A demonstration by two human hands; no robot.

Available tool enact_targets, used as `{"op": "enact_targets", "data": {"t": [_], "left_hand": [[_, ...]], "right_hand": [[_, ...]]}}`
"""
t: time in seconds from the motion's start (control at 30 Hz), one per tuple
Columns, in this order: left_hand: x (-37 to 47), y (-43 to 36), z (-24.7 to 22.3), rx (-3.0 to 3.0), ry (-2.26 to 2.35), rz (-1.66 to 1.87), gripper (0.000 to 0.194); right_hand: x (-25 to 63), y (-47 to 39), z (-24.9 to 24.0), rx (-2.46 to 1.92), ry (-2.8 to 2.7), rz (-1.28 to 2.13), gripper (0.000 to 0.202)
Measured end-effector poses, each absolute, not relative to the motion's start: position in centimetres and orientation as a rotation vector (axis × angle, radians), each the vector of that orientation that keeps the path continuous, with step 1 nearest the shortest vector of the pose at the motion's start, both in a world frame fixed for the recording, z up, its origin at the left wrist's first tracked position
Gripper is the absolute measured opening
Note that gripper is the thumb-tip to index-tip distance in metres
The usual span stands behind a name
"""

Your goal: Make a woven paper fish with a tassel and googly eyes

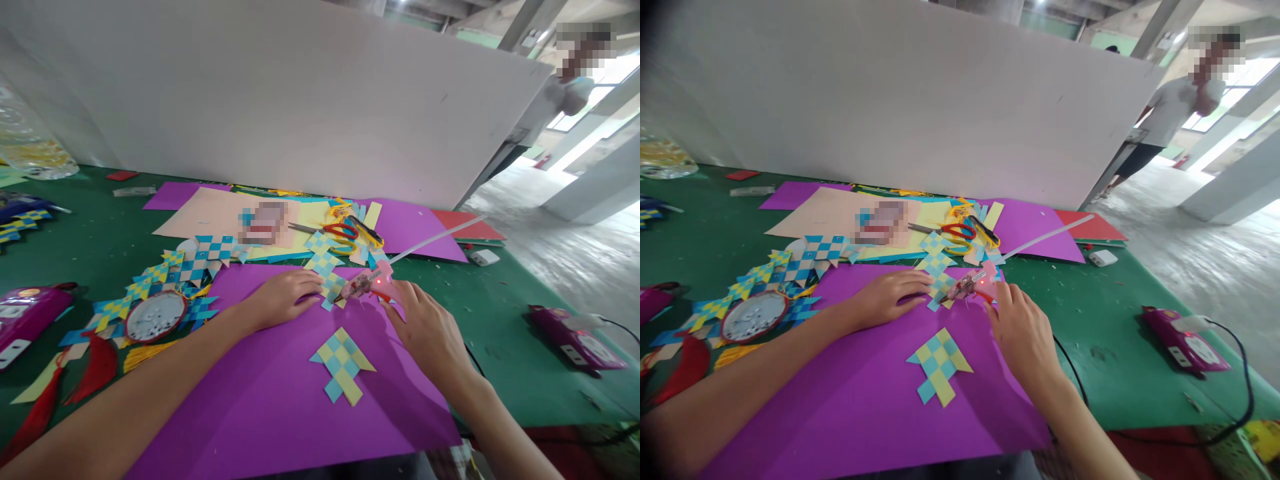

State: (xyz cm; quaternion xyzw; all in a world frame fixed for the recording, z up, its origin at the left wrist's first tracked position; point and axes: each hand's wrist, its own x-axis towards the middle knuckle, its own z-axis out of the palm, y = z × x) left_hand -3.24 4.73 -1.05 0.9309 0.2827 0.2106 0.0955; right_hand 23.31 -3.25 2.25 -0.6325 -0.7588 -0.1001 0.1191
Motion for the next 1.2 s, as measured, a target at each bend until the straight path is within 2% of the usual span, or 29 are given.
{"op": "enact_targets", "data": {"t": [1.2], "left_hand": [[-3.3,4.7,-1.0,2.749,0.842,0.619,0.026]], "right_hand": [[24.2,-2.9,2.2,-1.845,-2.194,-0.388,0.015]]}}
